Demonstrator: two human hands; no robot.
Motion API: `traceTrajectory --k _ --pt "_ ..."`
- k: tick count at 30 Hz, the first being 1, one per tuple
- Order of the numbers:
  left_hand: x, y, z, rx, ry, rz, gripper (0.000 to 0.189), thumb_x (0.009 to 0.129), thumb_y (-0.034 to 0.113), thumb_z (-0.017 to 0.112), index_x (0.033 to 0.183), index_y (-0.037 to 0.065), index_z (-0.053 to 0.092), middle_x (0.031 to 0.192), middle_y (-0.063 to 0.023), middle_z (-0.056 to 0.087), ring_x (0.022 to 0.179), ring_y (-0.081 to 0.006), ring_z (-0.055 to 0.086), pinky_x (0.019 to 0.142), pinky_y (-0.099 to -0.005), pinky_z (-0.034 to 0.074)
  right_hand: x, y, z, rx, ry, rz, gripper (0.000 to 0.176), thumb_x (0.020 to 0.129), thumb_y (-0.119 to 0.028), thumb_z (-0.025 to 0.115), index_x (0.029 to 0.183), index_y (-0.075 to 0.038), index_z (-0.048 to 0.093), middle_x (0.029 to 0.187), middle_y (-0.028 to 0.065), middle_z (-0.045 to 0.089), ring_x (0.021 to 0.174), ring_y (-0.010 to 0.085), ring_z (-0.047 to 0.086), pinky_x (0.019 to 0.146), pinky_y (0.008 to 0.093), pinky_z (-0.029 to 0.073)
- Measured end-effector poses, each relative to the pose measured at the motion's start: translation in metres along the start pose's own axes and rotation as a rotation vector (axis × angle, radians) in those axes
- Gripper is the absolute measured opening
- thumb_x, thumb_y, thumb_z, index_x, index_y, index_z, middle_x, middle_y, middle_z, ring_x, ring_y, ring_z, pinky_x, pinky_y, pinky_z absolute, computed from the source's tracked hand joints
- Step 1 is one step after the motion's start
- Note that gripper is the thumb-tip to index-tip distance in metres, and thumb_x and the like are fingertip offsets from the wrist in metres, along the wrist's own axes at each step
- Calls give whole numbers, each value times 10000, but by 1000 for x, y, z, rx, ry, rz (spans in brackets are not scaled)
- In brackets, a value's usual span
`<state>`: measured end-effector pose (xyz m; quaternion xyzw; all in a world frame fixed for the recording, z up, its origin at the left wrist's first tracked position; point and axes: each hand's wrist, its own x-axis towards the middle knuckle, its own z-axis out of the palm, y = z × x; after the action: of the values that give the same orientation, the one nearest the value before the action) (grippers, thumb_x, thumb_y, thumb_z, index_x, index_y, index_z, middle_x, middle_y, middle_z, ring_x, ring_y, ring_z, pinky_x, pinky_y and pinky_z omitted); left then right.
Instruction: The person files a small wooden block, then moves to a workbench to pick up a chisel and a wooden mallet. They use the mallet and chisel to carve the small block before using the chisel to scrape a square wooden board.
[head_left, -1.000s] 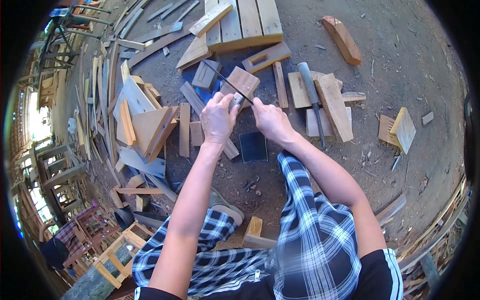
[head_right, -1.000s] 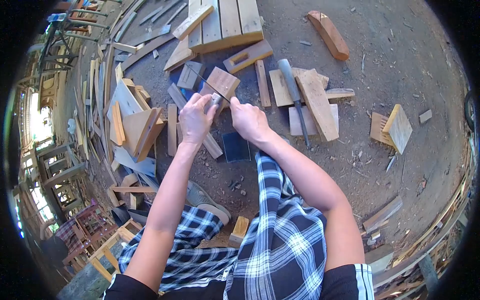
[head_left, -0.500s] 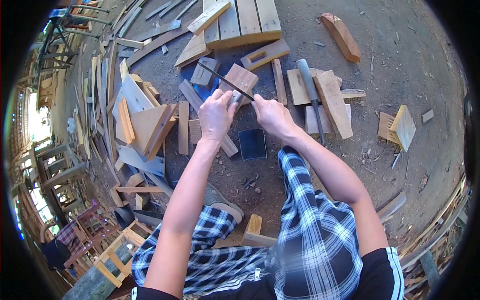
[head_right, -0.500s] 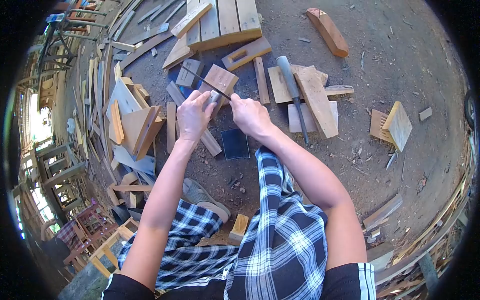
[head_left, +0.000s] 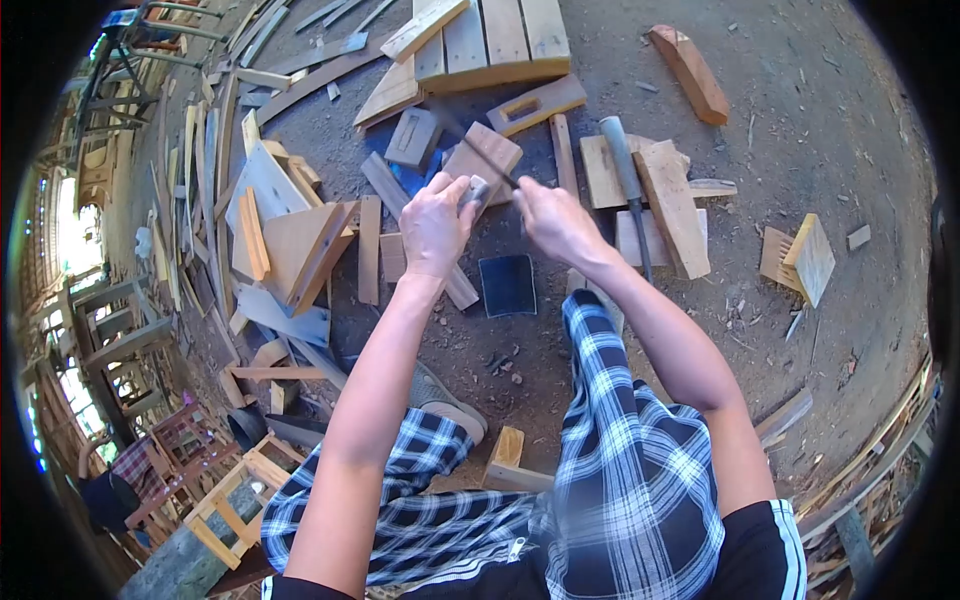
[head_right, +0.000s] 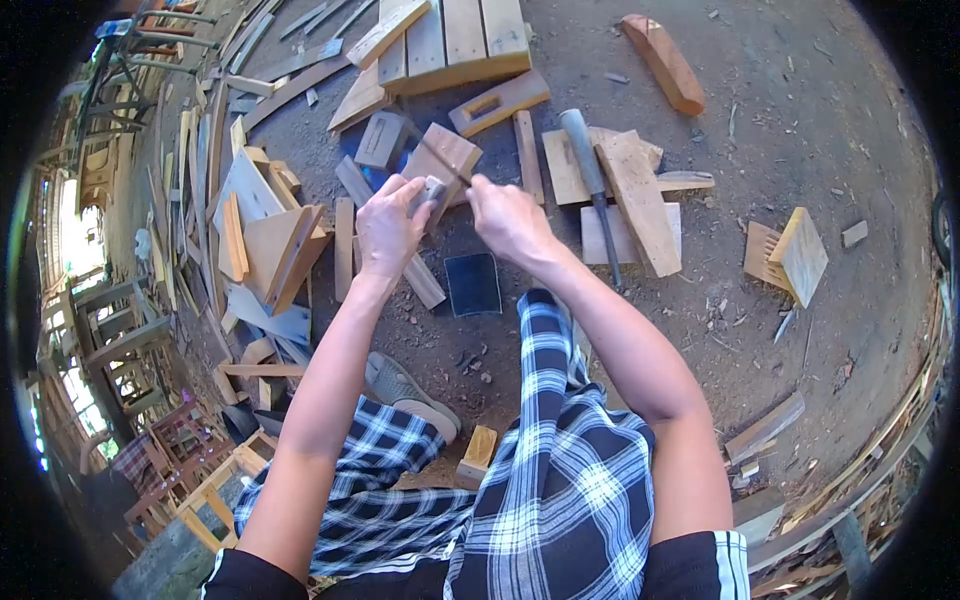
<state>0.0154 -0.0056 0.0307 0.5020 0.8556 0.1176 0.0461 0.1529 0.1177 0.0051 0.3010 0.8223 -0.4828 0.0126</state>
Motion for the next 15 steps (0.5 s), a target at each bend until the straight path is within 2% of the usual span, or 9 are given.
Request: traceTrajectory --k 3,6,9,12,15 --pt "2 2 5 -8 50 7 290 762 166 760 1038 99 700 869 -64 634 779 -275 664 689 -365 529 -2 -1 1 -70 -62 10 250 1005 -240 403 1006 -18 520 866 287 655 857 470 641 746 562 501" --pt "2 3 3 -4 -16 -29 285 748 153 755 1023 111 692 885 -57 619 819 -272 651 721 -381 534 4 4 15 -55 -11 -63 244 1005 -231 401 1000 -17 516 834 279 655 846 466 644 741 562 501" --pt "4 3 2 -27 4 -13 279 745 158 757 1012 111 690 881 -57 616 817 -272 650 720 -386 534 4 3 8 -76 -35 -45 243 1006 -231 400 1001 -14 510 827 270 656 842 462 644 739 559 502" --pt "1 1 3 -41 18 -17 275 744 158 758 1006 106 688 881 -60 615 814 -278 648 715 -389 533 -1 0 8 -42 35 -70 234 1002 -225 406 998 -14 507 821 266 657 840 453 650 736 556 507" --pt "2 2 4 -36 8 -14 241 754 153 746 983 111 685 874 -59 612 809 -279 647 711 -393 533 0 -3 11 -134 21 -53 205 987 -207 427 989 -18 508 813 261 667 812 446 663 706 539 526"
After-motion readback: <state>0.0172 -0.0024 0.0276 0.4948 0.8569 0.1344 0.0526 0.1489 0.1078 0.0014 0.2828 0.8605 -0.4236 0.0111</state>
